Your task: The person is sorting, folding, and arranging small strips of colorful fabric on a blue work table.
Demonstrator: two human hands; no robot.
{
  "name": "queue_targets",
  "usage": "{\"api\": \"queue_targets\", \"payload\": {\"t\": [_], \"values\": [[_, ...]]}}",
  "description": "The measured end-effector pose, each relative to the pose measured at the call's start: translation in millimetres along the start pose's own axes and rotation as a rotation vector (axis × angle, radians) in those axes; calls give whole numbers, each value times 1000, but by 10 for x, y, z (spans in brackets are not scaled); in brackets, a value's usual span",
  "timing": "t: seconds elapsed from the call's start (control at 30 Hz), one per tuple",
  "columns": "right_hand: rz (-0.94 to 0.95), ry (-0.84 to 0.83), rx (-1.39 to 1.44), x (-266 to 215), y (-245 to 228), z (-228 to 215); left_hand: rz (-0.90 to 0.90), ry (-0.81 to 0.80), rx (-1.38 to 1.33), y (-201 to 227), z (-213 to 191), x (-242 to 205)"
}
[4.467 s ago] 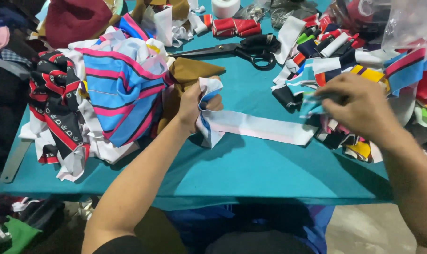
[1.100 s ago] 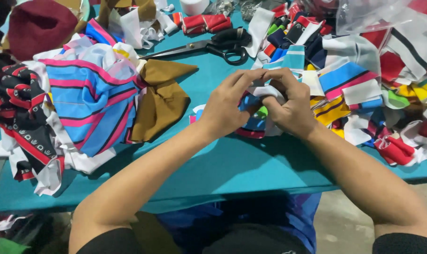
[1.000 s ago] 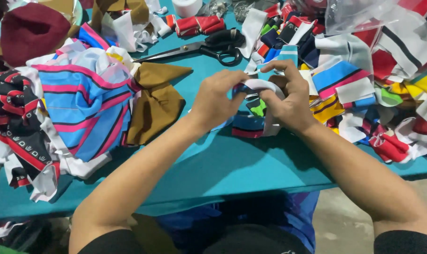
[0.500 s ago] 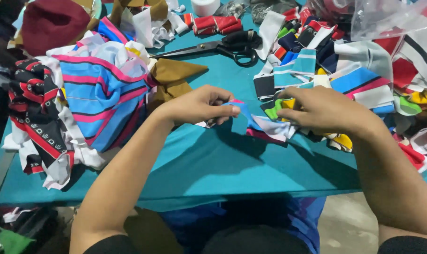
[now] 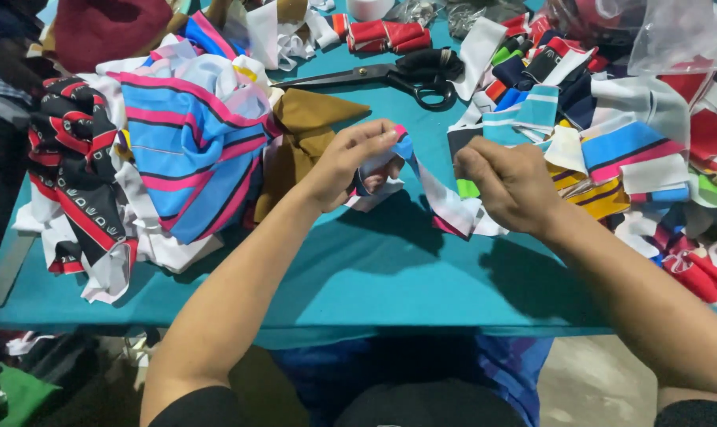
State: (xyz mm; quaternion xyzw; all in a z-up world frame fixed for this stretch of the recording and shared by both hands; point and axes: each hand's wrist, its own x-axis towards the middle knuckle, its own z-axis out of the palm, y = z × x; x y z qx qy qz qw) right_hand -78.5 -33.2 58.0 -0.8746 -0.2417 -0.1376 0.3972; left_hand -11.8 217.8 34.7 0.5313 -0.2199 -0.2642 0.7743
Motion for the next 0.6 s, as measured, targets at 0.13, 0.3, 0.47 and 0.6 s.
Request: {"api": "queue_targets", "payload": {"t": [0.13,0.3,0.47,0.6], "values": [[161,-39,10,15,-34,141,64,-85,-43,-154,-24,25],[101,-239,345,102,-153,171,115,-198,209,-84,119,-24],[216,-301,550,80,-152,169,21,-263,236,25,101,-55],[154,-296,640,71,-100,148,33,-290,230,124,204,-131]]}}
